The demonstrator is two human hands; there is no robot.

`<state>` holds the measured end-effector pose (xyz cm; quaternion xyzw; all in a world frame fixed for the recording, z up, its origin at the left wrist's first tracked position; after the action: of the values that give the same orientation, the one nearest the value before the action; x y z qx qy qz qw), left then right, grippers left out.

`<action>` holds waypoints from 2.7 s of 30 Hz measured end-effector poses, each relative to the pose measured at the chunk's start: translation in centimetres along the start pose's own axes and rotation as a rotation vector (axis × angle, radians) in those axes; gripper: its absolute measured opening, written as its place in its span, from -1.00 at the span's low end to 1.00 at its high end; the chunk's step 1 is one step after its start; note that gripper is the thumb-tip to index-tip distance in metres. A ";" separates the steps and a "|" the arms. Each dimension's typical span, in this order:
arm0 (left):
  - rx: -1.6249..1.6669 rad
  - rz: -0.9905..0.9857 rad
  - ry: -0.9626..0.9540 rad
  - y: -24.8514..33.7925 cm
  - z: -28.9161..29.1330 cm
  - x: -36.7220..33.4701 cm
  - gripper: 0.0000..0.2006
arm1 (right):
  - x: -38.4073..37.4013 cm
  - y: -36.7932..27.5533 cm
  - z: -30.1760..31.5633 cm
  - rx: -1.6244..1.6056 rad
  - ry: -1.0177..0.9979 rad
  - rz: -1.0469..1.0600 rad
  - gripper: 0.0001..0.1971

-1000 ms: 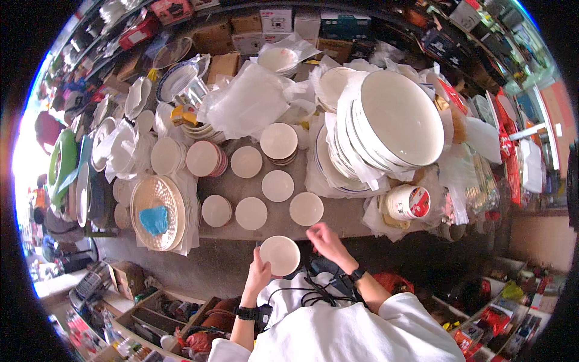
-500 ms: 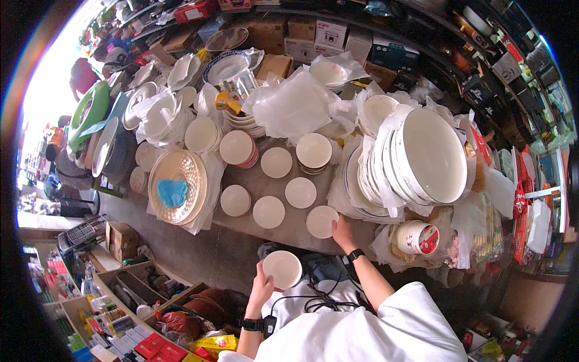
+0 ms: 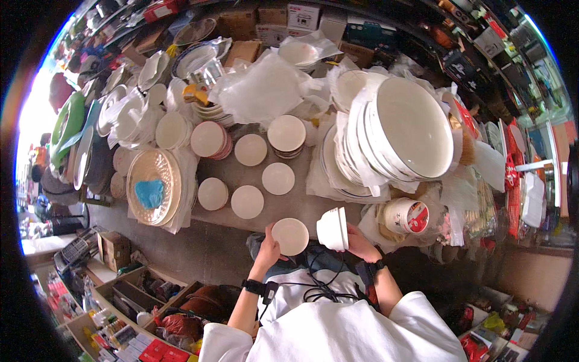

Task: The person organizes bowls on a table, picking them up to look at markings on the bottom and then stacking them.

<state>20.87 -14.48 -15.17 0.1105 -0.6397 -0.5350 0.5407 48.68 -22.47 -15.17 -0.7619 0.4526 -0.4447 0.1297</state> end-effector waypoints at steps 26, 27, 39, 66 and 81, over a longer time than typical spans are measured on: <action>-0.053 -0.019 -0.055 0.3 -4.3 -8.7 -0.38 | -0.9 -3.5 -1.3 1.023 0.369 0.143 -0.51; -0.044 -0.016 -0.045 -0.7 -4.5 -9.0 -0.38 | -1.5 -4.1 -2.6 1.077 0.367 0.128 -0.52; -0.237 -0.257 0.391 -2.5 -2.1 -7.0 -0.60 | -7.0 -2.6 -4.5 1.205 0.287 0.255 -0.57; -0.371 -0.245 0.404 1.3 -3.9 -5.9 -0.59 | -9.2 0.4 -2.8 1.516 0.437 0.226 -0.61; -0.428 -0.297 0.402 -0.2 -4.6 -7.2 -0.64 | -9.1 -0.2 -3.1 1.488 0.464 0.217 -0.65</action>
<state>27.35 -11.98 -20.16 0.1900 -0.3700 -0.6978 0.5831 44.57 -14.44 -18.39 -0.3142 0.1231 -0.7635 0.5507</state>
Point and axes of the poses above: each hand's wrist, its own x-axis away from the middle knuckle, its own z-axis out of the back of the hand, y = z × x, the point moved 4 cm from there along -x, towards the middle knuckle, and after that the axes turned 6 degrees about -x, right-handed, at the moved point
